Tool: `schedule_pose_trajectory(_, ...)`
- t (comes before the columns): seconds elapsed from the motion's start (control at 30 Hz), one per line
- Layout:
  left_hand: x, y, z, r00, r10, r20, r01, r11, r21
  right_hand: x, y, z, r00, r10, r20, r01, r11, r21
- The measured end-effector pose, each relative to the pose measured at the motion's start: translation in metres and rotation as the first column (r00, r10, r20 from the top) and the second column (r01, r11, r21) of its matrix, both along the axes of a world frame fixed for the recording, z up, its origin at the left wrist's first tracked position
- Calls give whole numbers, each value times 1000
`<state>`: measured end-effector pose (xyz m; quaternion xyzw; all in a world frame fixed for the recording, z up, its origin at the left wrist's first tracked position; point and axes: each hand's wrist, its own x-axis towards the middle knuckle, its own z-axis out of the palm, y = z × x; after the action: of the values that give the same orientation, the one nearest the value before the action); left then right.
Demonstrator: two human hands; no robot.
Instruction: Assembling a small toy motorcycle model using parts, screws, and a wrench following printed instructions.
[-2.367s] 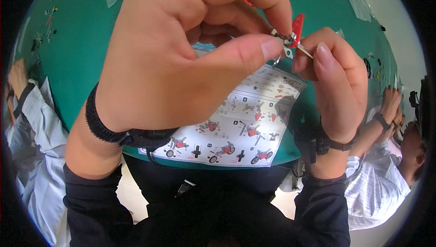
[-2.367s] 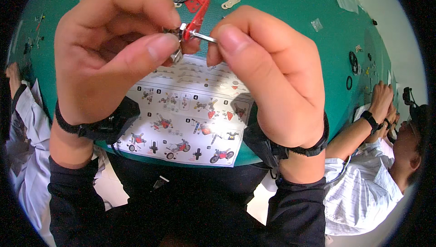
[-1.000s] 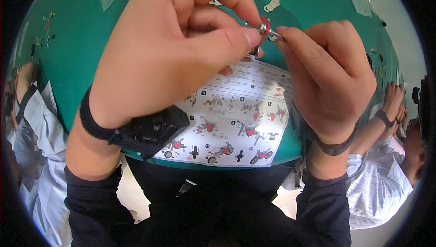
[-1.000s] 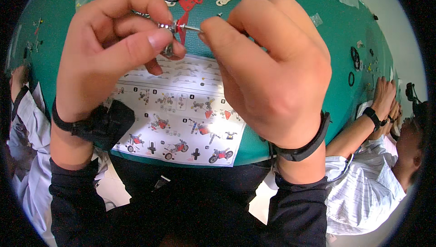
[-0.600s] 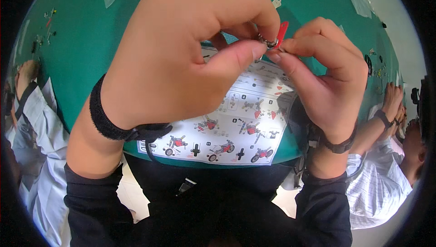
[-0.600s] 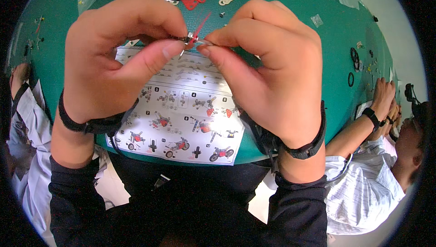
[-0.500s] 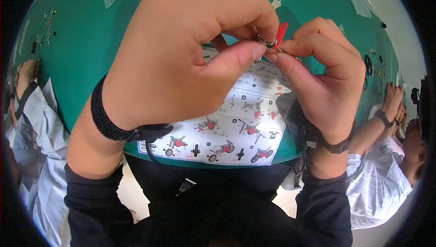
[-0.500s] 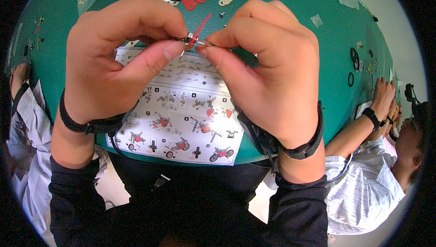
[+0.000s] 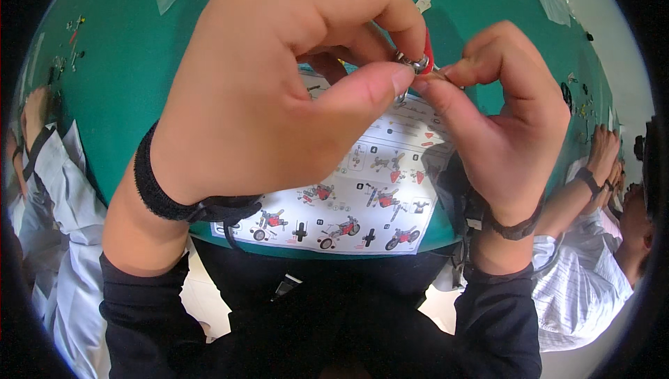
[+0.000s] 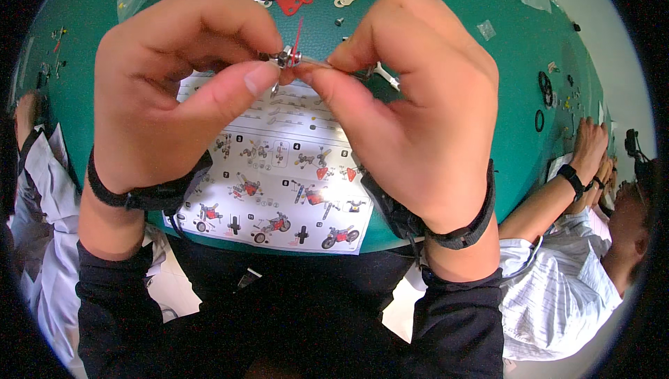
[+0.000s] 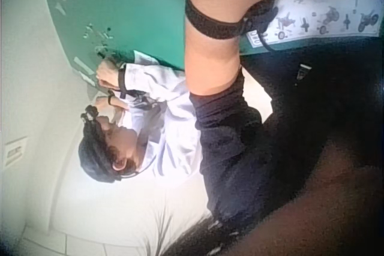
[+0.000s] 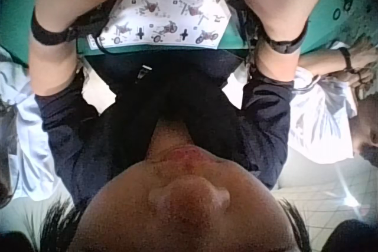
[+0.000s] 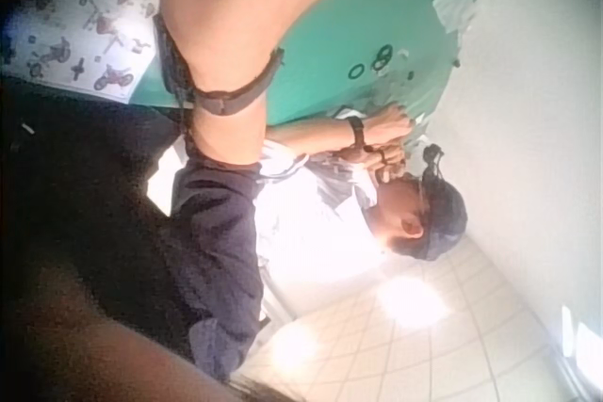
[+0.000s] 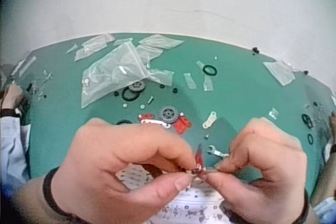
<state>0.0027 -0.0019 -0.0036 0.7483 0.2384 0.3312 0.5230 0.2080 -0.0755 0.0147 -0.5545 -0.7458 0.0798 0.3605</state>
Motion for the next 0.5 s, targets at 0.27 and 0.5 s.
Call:
schedule_pose_trajectory(0.27,8,-5,18,998,-15,-54,13,1000,-27,0,-11,8,993,-66,94,84,975,-203)
schedule_pose_trajectory(0.5,6,2,-9,995,20,100,-15,998,-56,-2,-12,3,986,-89,-142,59,977,-206)
